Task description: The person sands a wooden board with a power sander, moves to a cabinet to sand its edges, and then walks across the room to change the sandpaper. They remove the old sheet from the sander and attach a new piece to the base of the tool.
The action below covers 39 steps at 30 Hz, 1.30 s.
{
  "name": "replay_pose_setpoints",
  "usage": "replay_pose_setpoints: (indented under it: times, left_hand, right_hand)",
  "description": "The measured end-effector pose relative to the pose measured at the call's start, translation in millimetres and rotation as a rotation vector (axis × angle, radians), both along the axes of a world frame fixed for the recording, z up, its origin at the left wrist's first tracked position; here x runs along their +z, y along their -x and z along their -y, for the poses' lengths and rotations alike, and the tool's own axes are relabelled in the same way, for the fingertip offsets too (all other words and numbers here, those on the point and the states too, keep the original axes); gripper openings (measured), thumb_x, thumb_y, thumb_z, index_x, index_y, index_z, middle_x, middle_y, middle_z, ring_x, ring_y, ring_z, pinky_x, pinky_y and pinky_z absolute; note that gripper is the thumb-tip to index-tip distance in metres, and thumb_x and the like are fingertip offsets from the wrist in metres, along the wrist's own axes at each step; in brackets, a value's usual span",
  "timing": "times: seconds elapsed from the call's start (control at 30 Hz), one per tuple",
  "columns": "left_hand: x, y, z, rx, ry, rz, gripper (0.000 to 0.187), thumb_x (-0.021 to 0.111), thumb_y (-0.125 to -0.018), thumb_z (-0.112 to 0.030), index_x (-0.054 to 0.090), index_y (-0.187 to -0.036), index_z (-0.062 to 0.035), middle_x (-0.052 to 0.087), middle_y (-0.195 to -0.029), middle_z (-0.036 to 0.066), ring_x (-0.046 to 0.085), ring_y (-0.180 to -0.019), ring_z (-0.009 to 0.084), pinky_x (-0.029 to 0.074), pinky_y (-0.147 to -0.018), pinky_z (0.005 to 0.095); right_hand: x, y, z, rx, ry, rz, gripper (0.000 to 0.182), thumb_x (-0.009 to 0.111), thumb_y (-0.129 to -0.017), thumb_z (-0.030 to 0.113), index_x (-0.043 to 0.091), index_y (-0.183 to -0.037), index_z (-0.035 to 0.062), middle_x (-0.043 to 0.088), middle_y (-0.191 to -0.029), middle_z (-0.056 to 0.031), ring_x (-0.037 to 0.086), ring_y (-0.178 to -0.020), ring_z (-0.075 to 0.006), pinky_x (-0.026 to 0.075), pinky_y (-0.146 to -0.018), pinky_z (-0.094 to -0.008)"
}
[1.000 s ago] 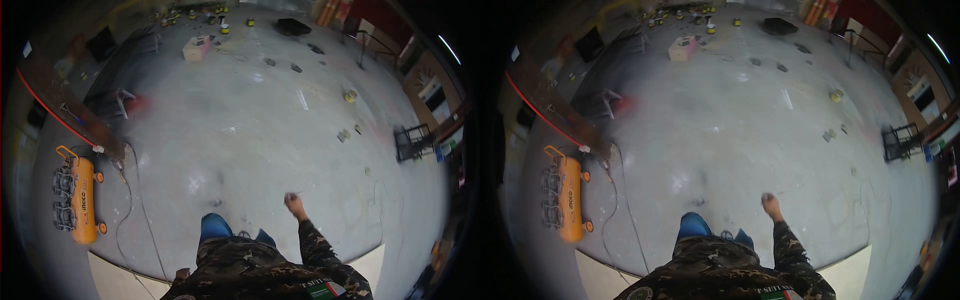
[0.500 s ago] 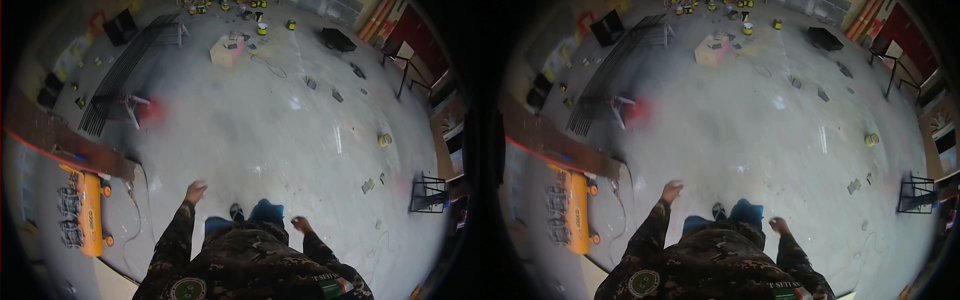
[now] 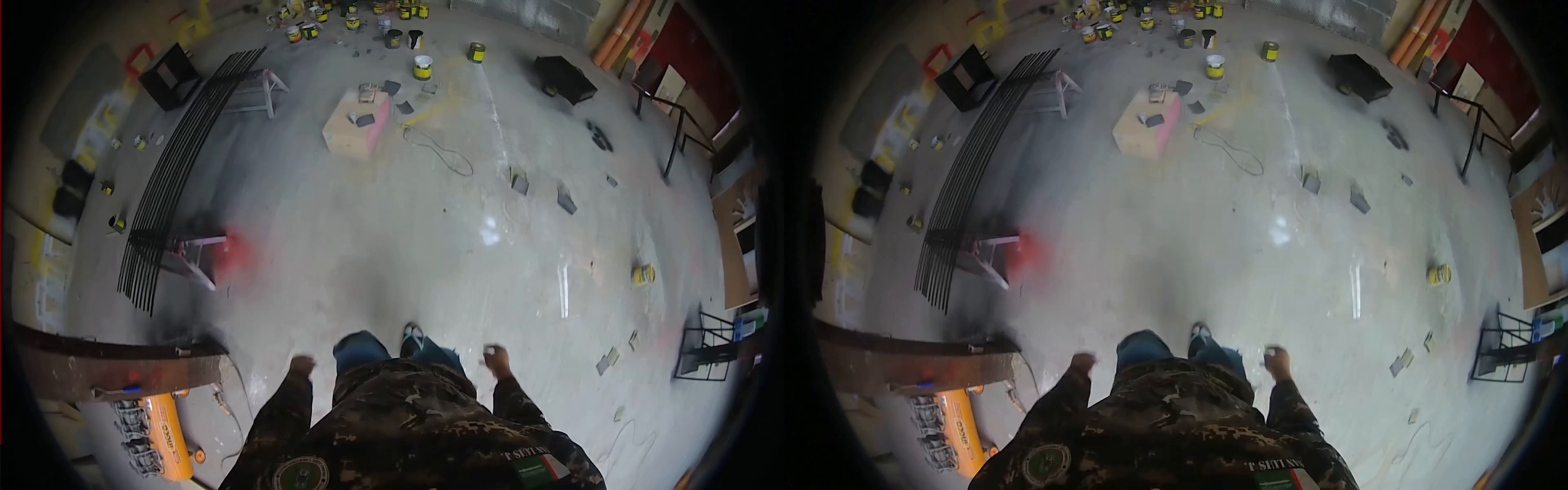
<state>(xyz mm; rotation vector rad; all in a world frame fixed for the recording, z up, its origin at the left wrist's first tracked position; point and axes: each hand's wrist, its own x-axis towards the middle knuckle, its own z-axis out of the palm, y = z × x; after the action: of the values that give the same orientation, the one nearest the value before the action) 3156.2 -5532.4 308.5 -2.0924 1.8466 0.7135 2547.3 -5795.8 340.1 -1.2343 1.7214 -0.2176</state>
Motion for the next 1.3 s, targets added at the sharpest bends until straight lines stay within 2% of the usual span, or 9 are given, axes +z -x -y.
replay_pose_setpoints:
  times: [0.03, 0.23, 0.47, 0.53, 0.57, 0.63, 0.7, 0.77, 1.3]
  left_hand:
    - [10, 11, -5, 0.141, -0.44, 0.085, 0.032, 0.062, -0.082, -0.039, 0.076, -0.103, -0.0176, 0.073, -0.108, 0.011, 0.068, -0.103, 0.0301, 0.053, -0.088, 0.0506]
    - [45, -4, -26, 0.35, -0.31, -0.269, 0.026, 0.067, -0.083, -0.031, 0.073, -0.098, -0.0116, 0.074, -0.086, 0.012, 0.069, -0.073, 0.0303, 0.054, -0.067, 0.0468]
    - [-7, -167, 241, 0.315, -0.484, -0.001, 0.029, 0.065, -0.086, -0.028, 0.073, -0.111, -0.015, 0.074, -0.082, 0.005, 0.072, -0.072, 0.0252, 0.055, -0.059, 0.0429]
    - [24, -196, 353, 1.354, 0.331, -0.667, 0.032, 0.084, -0.073, -0.015, 0.071, -0.102, -0.0072, 0.067, -0.067, 0.008, 0.059, -0.056, 0.0153, 0.05, -0.05, 0.0313]
    - [59, -215, 419, 1.293, 0.354, -0.737, 0.038, 0.085, -0.075, -0.019, 0.069, -0.108, -0.0084, 0.068, -0.067, 0.007, 0.062, -0.058, 0.0149, 0.052, -0.055, 0.0299]
    - [77, -272, 521, 0.084, 0.837, -0.309, 0.037, 0.079, -0.081, -0.015, 0.065, -0.115, -0.0068, 0.067, -0.066, 0.006, 0.064, -0.062, 0.0137, 0.053, -0.062, 0.0277]
    - [162, -276, 633, 0.996, 0.381, -0.932, 0.035, 0.073, -0.088, -0.016, 0.062, -0.119, -0.0023, 0.069, -0.073, 0.008, 0.067, -0.07, 0.0149, 0.055, -0.071, 0.0285]
    - [203, -292, 727, 1.16, 0.245, -1.01, 0.037, 0.07, -0.092, -0.018, 0.059, -0.121, 0.0021, 0.07, -0.081, 0.012, 0.067, -0.075, 0.0171, 0.056, -0.072, 0.0311]
    - [-48, -390, 1257, 1.81, -0.065, -1.046, 0.08, 0.074, -0.09, -0.037, 0.028, -0.147, -0.0041, 0.05, -0.127, 0.015, 0.057, -0.109, 0.0278, 0.051, -0.089, 0.0485]
  right_hand:
    - [28, -33, 56, 0.238, 0.325, -0.101, 0.031, 0.066, -0.085, 0.011, 0.067, -0.114, 0.0, 0.072, -0.092, -0.0183, 0.074, -0.075, -0.0274, 0.058, -0.062, -0.0364]
    - [106, -210, 332, 0.284, 0.241, 0.142, 0.028, 0.058, -0.089, 0.012, 0.067, -0.115, 0.006, 0.073, -0.077, -0.0181, 0.074, -0.07, -0.0244, 0.058, -0.068, -0.0357]
    - [40, -299, 434, 0.461, 0.438, -0.289, 0.036, 0.067, -0.082, 0.015, 0.064, -0.116, 0.007, 0.071, -0.073, -0.0157, 0.071, -0.074, -0.0341, 0.057, -0.075, -0.0427]
    - [20, -311, 454, 0.503, 0.533, -0.346, 0.036, 0.069, -0.08, 0.015, 0.065, -0.115, 0.0071, 0.071, -0.073, -0.0153, 0.07, -0.074, -0.0356, 0.056, -0.075, -0.0442]
    - [27, -323, 465, 0.425, 0.445, -0.28, 0.036, 0.069, -0.08, 0.012, 0.065, -0.115, 0.0062, 0.07, -0.072, -0.0161, 0.07, -0.07, -0.033, 0.056, -0.072, -0.0419]
    - [28, -347, 498, 0.336, 0.344, -0.214, 0.035, 0.069, -0.079, 0.01, 0.066, -0.114, 0.0052, 0.07, -0.071, -0.0169, 0.069, -0.066, -0.0305, 0.056, -0.068, -0.0395]
    - [18, -368, 540, 0.296, 0.276, -0.076, 0.032, 0.069, -0.08, 0.008, 0.066, -0.111, 0.0031, 0.071, -0.071, -0.0158, 0.071, -0.065, -0.026, 0.057, -0.067, -0.0368]
    - [29, -398, 585, 0.256, 0.203, -0.058, 0.028, 0.068, -0.082, 0.009, 0.067, -0.11, 0.0027, 0.072, -0.073, -0.0158, 0.072, -0.065, -0.0244, 0.057, -0.065, -0.0357]
    - [-227, -675, 1079, 0.436, 0.025, 0.055, 0.031, 0.062, -0.092, 0.032, 0.068, -0.112, 0.0086, 0.07, -0.098, -0.0204, 0.067, -0.094, -0.0396, 0.052, -0.082, -0.0464]
